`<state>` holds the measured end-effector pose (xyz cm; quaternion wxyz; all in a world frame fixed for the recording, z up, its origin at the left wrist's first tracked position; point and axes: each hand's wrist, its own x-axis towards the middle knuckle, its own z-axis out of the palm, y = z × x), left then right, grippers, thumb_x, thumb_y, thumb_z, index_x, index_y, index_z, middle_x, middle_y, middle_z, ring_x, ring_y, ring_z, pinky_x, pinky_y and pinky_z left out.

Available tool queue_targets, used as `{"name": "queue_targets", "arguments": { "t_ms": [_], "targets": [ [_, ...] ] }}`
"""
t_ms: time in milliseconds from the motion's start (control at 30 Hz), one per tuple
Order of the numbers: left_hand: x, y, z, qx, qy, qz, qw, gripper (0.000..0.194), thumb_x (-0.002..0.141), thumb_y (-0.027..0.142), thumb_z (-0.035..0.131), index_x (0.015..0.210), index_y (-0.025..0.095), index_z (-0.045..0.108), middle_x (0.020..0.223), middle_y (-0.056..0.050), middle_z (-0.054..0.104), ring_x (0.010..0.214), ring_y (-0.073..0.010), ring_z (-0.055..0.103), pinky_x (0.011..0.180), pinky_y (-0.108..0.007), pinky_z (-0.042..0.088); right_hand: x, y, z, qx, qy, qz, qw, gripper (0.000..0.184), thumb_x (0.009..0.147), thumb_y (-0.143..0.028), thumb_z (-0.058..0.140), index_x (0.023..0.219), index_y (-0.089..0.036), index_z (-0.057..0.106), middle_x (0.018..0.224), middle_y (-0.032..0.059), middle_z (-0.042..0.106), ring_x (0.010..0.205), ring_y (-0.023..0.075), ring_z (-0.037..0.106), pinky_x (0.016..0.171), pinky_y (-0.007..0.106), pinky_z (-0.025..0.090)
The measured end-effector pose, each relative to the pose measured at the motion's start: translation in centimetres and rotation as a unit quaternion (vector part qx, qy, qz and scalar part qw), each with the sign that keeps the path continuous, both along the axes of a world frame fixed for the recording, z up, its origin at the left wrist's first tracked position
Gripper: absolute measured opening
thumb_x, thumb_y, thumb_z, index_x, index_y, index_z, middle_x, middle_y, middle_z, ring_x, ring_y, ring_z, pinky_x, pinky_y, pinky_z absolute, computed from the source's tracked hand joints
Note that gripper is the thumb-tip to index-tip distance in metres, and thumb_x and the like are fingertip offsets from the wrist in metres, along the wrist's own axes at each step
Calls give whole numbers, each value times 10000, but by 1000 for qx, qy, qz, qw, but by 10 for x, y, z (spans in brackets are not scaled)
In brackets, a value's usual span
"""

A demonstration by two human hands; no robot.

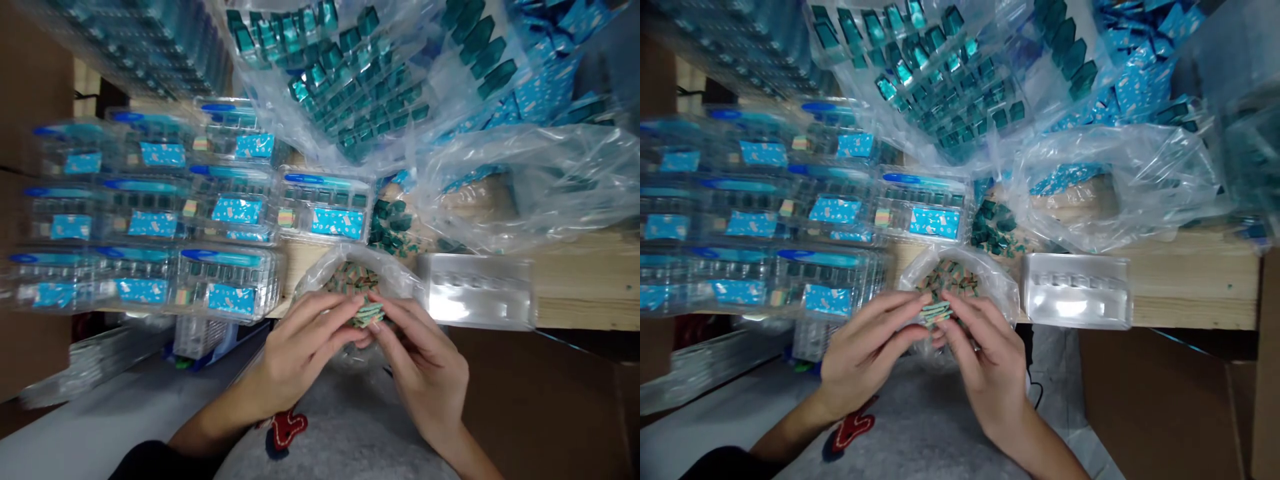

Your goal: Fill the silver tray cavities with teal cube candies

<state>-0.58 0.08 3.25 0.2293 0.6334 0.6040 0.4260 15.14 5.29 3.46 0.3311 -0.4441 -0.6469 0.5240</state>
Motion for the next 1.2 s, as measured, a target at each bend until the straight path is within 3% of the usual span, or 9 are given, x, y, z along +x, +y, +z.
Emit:
{"name": "queue_targets", "arguments": {
  "t_ms": [100,267,333,500,667,1000,1200],
  "targets": [
    [5,0,-4,43,65,24,997,447,964,132,531,1396,243,503,998,-53,703,919,-163,692,790,-268,590,-5,-4,-1,72,-20,-13,997,529,895,-51,592,1316,-371,602,1012,11,732,671,112,704,623,223,639],
    [7,4,-7,67,95,43,992,475,964,139,534,1423,246,473,992,-54,699,923,-172,690,797,-281,588,-9,-5,-2,164,-58,-15,985,575,921,-63,558,1401,-375,505,1099,35,728,935,173,717,796,286,643],
    [7,5,-7,60,65,47,995,415,972,144,518,1377,237,530,1003,-51,700,930,-159,688,810,-263,586,-8,-3,-1,151,-52,-14,987,536,912,-70,586,1356,-370,565,1048,20,738,880,161,722,779,272,641],
    [5,5,-8,21,-23,46,998,343,964,147,536,1275,253,633,1021,-40,717,922,-141,700,815,-239,592,-4,3,1,69,-9,-2,998,291,868,-100,672,1092,-281,713,823,-13,728,593,115,677,563,216,611],
    [1,3,-9,1,-24,28,999,372,952,174,569,1303,287,613,1049,-47,720,935,-163,707,804,-272,604,-4,5,1,63,-2,-2,998,238,879,-101,658,1044,-262,716,743,-24,714,545,112,659,540,224,594],
    [-1,5,-10,34,-49,21,998,220,956,153,553,1144,183,663,1035,-73,742,947,-154,689,828,-293,574,-1,6,-3,42,0,27,999,302,834,-82,687,1050,-290,717,837,-21,729,573,107,669,513,190,576],
    [-9,2,-6,18,-149,46,988,158,938,185,593,1070,189,681,990,-70,741,940,-146,687,843,-255,560,2,12,9,-5,-6,95,995,407,873,-106,620,1189,-356,676,1035,1,740,705,125,725,645,219,624]
  ]
}}
